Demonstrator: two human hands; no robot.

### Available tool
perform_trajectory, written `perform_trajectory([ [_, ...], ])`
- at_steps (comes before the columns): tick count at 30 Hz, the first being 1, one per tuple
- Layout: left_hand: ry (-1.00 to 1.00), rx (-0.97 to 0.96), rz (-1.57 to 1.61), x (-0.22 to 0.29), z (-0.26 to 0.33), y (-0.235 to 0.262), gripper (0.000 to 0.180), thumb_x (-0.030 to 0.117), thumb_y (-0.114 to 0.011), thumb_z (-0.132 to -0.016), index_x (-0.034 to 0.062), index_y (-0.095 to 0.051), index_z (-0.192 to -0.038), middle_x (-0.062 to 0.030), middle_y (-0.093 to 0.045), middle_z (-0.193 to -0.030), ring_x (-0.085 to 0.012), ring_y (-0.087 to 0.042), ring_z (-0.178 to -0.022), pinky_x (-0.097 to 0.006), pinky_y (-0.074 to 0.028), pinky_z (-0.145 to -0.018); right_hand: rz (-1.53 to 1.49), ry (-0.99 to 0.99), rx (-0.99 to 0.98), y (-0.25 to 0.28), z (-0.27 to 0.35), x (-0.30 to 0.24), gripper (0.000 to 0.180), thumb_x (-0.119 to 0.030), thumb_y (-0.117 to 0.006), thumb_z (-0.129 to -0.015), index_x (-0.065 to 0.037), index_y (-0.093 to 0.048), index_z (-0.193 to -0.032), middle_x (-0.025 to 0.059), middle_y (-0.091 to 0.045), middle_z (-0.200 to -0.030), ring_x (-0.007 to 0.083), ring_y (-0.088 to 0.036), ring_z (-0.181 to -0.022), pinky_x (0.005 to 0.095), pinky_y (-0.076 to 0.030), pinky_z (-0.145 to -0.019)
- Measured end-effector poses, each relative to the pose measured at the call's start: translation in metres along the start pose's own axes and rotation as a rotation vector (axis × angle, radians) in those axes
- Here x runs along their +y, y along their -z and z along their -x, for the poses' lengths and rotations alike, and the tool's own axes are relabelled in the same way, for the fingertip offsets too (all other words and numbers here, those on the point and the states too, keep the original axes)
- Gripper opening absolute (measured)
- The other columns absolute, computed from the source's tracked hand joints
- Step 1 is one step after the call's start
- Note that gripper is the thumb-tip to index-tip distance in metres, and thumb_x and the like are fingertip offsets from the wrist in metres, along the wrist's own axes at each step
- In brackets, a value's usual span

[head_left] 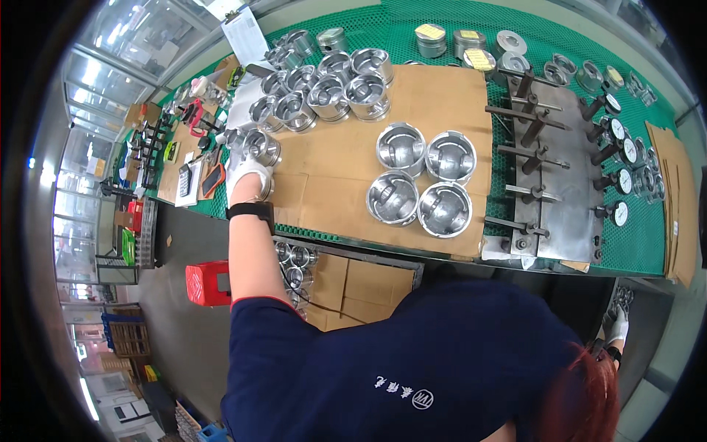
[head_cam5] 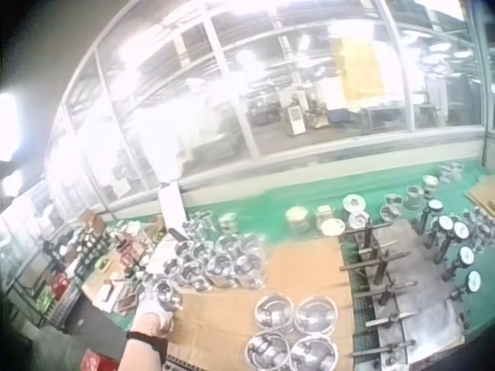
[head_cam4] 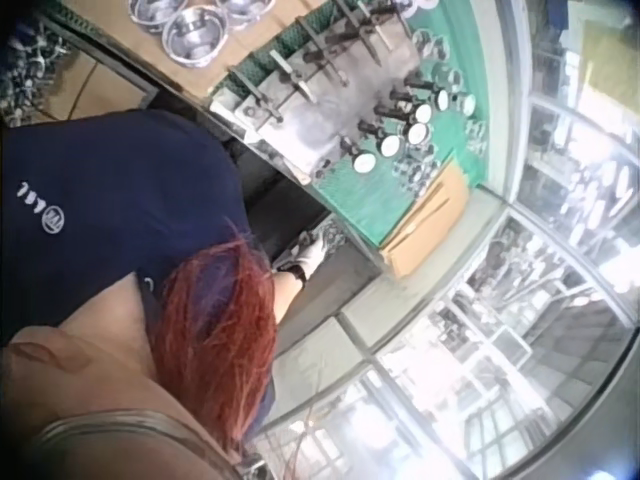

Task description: The person picks up shiny metal cylindrical parts from a tray and places them into a jig on a green workbench. They then use a white cloth to wipe the top surface of each part while it is held in the jig. The person repeats this process for multiple parts, moving them between the tray and the jig.

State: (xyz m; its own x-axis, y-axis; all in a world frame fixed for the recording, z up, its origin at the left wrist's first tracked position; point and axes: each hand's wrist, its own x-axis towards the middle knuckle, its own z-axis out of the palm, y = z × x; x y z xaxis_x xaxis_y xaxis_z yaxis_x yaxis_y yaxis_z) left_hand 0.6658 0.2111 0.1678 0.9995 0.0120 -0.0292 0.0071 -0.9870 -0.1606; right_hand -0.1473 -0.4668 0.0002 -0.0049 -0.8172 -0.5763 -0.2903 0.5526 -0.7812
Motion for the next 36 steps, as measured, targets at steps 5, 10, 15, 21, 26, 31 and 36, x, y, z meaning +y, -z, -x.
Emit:
perform_trajectory([
  [5, 0.072, -0.052, 0.21, 0.013, -0.021, -0.023, 0.065, 0.043, -0.074, -0.087, 0.0133, -0.056, -0.143, -0.0223, -0.065, -0.133, -0.0374, -0.063, -0.122, -0.044, -0.05, -0.102, 0.065, 0.075, 0.001, 0.019, 0.023, -0.004, 0.045, -0.036, -0.064, -0.098, -0.017, -0.053, -0.137, 0.0084, -0.065, -0.107, 0.0226, -0.064, -0.085, 0.0365, -0.054, -0.072],
  [10, 0.057, -0.059, 0.243, -0.009, -0.01, -0.025, 0.059, 0.04, -0.074, -0.088, 0.0081, -0.062, -0.135, -0.0223, -0.069, -0.125, -0.0372, -0.067, -0.116, -0.044, -0.051, -0.098, 0.093, 0.172, -0.012, -0.007, 0.02, -0.046, 0.054, -0.037, -0.065, -0.097, -0.016, -0.05, -0.145, 0.0105, -0.066, -0.115, 0.0202, -0.066, -0.096, 0.0354, -0.055, -0.082],
  [15, -0.015, -0.159, 0.29, 0.057, 0.089, 0.025, 0.058, 0.047, -0.076, -0.083, 0.0115, -0.067, -0.129, -0.0181, -0.073, -0.117, -0.0333, -0.07, -0.11, -0.044, -0.054, -0.096, 0.166, 0.403, -0.102, -0.023, 0.008, -0.11, 0.054, -0.038, -0.065, -0.098, -0.013, -0.051, -0.144, 0.0084, -0.064, -0.116, 0.0183, -0.065, -0.096, 0.0331, -0.054, -0.085],
  [21, -0.203, -0.109, 0.225, 0.14, 0.184, 0.037, 0.042, 0.042, -0.066, -0.091, 0.0112, -0.07, -0.12, -0.021, -0.072, -0.114, -0.039, -0.068, -0.106, -0.047, -0.053, -0.096, 0.195, 0.525, -0.243, -0.113, 0.027, -0.194, 0.058, -0.037, -0.063, -0.101, -0.013, -0.045, -0.151, 0.009, -0.064, -0.115, 0.0139, -0.064, -0.089, 0.0292, -0.052, -0.08],
  [26, -0.097, 0.04, 0.379, 0.149, 0.218, 0.017, 0.035, 0.027, -0.051, -0.1, 0.011, -0.062, -0.128, -0.0227, -0.071, -0.111, -0.04, -0.068, -0.104, -0.049, -0.053, -0.09, 0.288, 0.656, -0.402, -0.153, 0.035, -0.225, 0.055, -0.032, -0.06, -0.103, -0.011, -0.046, -0.152, 0.0084, -0.066, -0.113, 0.0118, -0.064, -0.088, 0.0266, -0.052, -0.079],
  [31, -0.061, 0.117, 0.78, 0.132, 0.282, 0.042, 0.045, 0.022, -0.054, -0.098, 0.0128, -0.054, -0.142, -0.0214, -0.073, -0.104, -0.0347, -0.072, -0.096, -0.044, -0.055, -0.088, 0.31, 0.802, -0.524, -0.196, 0.08, -0.237, 0.05, -0.02, -0.056, -0.105, -0.007, -0.046, -0.152, 0.0077, -0.067, -0.114, 0.0122, -0.064, -0.09, 0.0293, -0.053, -0.085],
  [36, -0.264, -0.287, 1.678, 0.206, 0.345, 0.117, 0.047, 0.017, -0.056, -0.1, 0.0026, -0.049, -0.145, -0.0139, -0.073, -0.103, -0.0172, -0.07, -0.092, -0.032, -0.055, -0.084, 0.333, 0.867, -0.974, -0.251, 0.172, -0.225, 0.051, -0.005, -0.056, -0.102, -0.005, -0.046, -0.152, 0.0045, -0.066, -0.109, 0.011, -0.063, -0.092, 0.0281, -0.052, -0.086],
])
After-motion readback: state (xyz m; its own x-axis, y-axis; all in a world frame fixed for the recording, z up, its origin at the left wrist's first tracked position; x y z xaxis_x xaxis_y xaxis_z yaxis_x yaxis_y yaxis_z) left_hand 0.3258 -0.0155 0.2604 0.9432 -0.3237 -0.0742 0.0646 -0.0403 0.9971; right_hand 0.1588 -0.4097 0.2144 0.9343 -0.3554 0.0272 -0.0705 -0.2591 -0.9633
